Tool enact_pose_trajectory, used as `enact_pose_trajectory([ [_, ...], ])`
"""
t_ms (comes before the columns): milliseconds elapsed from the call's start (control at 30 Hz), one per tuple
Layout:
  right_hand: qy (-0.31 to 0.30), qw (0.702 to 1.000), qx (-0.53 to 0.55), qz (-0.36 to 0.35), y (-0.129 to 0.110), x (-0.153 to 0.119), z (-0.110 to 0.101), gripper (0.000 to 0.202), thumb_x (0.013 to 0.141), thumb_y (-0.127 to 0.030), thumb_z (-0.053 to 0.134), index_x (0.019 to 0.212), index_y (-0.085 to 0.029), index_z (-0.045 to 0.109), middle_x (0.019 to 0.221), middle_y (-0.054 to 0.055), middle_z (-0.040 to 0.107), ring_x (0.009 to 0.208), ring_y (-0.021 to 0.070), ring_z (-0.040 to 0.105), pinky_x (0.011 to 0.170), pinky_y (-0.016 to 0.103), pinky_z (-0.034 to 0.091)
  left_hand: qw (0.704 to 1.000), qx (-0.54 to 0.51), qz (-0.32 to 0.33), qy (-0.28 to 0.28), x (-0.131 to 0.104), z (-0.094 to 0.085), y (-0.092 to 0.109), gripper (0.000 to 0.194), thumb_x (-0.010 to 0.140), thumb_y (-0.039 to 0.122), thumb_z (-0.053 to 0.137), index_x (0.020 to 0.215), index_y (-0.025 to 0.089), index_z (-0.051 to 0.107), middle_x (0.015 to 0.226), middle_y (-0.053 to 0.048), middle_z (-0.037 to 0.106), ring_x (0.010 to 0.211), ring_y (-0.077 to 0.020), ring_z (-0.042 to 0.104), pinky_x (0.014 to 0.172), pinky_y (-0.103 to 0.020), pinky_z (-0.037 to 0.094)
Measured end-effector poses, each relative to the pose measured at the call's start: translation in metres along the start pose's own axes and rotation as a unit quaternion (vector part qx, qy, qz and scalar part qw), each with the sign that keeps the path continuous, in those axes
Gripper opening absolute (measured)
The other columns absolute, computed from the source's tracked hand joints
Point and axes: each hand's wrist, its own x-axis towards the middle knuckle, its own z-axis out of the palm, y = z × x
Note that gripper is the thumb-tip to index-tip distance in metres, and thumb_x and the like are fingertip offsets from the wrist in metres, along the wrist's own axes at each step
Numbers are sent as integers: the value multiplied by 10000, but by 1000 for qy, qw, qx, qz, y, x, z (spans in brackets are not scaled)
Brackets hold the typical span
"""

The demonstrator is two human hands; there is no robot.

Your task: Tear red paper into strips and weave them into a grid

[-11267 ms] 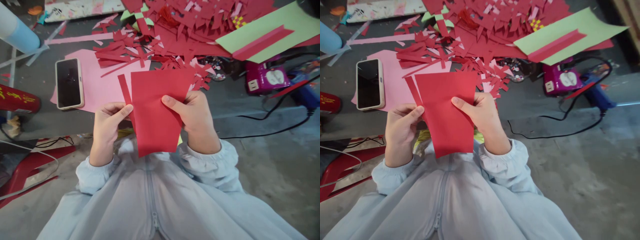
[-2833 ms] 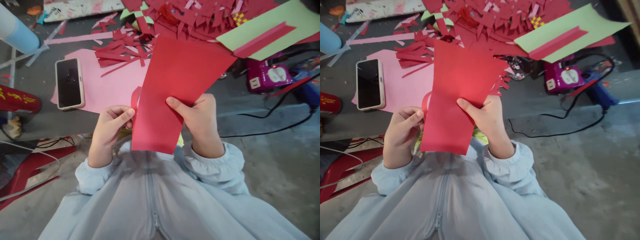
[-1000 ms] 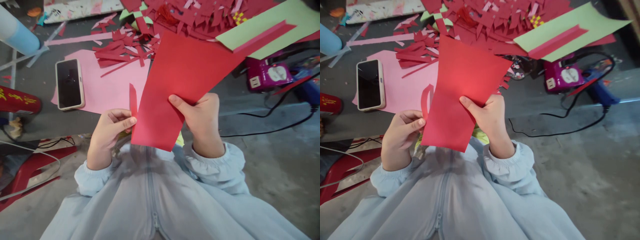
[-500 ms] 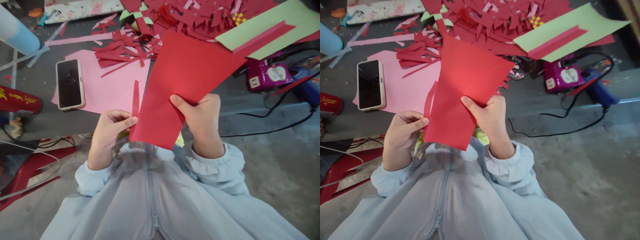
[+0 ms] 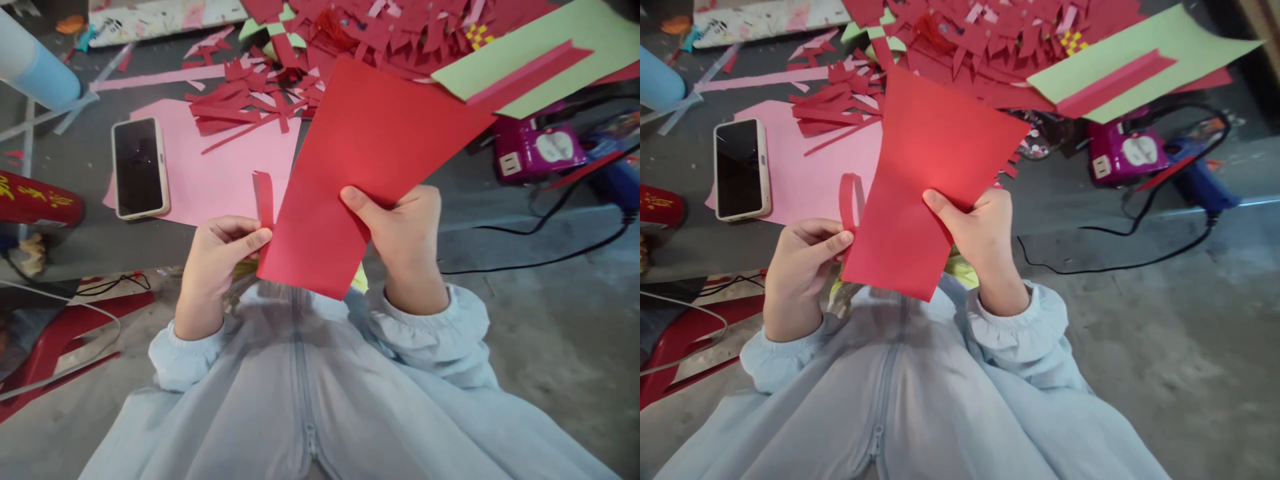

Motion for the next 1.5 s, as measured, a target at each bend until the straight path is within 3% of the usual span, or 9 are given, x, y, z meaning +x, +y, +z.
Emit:
enact_pose_trajectory([
  [167, 9, 1000, 6, -1, 3, 4, 0, 516, 673, -467, 845, 495, -232, 421, 489, -36, 377, 506, 127, 429, 447, 298, 294, 997, 15, -30, -67, 3, -4, -1, 317, 497, 340, 963, 642, 164, 743, 540, 17, 637, 453, -46, 495, 432, -174, 392],
  [433, -26, 995, 98, 16, 17, 10, 5, 377, 673, -521, 847, 615, -236, 606, 663, 0, 654, 681, 212, 659, 577, 347, 509, 994, 38, -40, -92, 3, -4, -1, 268, 501, 302, 947, 618, 172, 744, 547, 14, 642, 449, -51, 493, 424, -180, 403],
  [633, -99, 964, 231, 88, 8, 10, 4, 396, 611, -601, 859, 729, -248, 724, 754, 0, 733, 680, 187, 689, 603, 341, 576, 999, 15, -2, -31, 4, -2, -3, 230, 498, 244, 928, 624, 172, 750, 530, 20, 645, 426, -43, 493, 419, -168, 406],
  [733, -162, 948, 231, 150, 4, 8, 0, 428, 546, -632, 875, 679, -248, 741, 635, -11, 706, 546, 152, 633, 492, 302, 548, 1000, 9, 18, -2, 6, 0, -5, 217, 501, 241, 915, 614, 166, 745, 540, 13, 657, 426, -44, 494, 417, -173, 408],
  [833, -223, 931, 230, 175, 3, 5, -4, 354, 570, -555, 899, 718, -257, 779, 739, 0, 767, 612, 156, 681, 590, 310, 610, 999, 3, 40, 20, 7, 2, -7, 178, 537, 233, 894, 628, 173, 753, 553, 14, 668, 428, -40, 496, 421, -169, 410],
  [900, -237, 931, 222, 168, 3, 4, -5, 302, 612, -518, 891, 752, -268, 793, 828, 5, 792, 705, 179, 720, 679, 333, 637, 999, -3, 46, 23, 7, 2, -9, 161, 563, 233, 886, 652, 175, 765, 566, 13, 677, 434, -39, 504, 428, -164, 420],
  [1067, -206, 956, 177, 110, 4, 5, -4, 232, 689, -471, 849, 785, -265, 803, 895, -3, 803, 786, 214, 729, 719, 369, 625, 999, -11, 41, -11, 5, 1, -9, 134, 635, 268, 854, 700, 173, 784, 593, 1, 692, 446, -42, 519, 442, -165, 430],
  [1300, -173, 982, 58, 54, 1, 7, -7, 166, 732, -412, 813, 745, -247, 794, 843, -1, 789, 785, 231, 706, 633, 328, 547, 999, -14, 28, -15, 3, 6, -4, 146, 660, 301, 794, 652, 162, 749, 611, -18, 702, 445, -62, 530, 437, -191, 415],
  [1500, -166, 985, 34, 30, -1, 7, -7, 132, 734, -382, 804, 738, -251, 790, 766, -14, 759, 717, 209, 682, 585, 305, 505, 999, -23, 26, -20, 1, 8, -2, 107, 669, 259, 773, 620, 172, 734, 591, -8, 683, 439, -60, 512, 441, -198, 409],
])
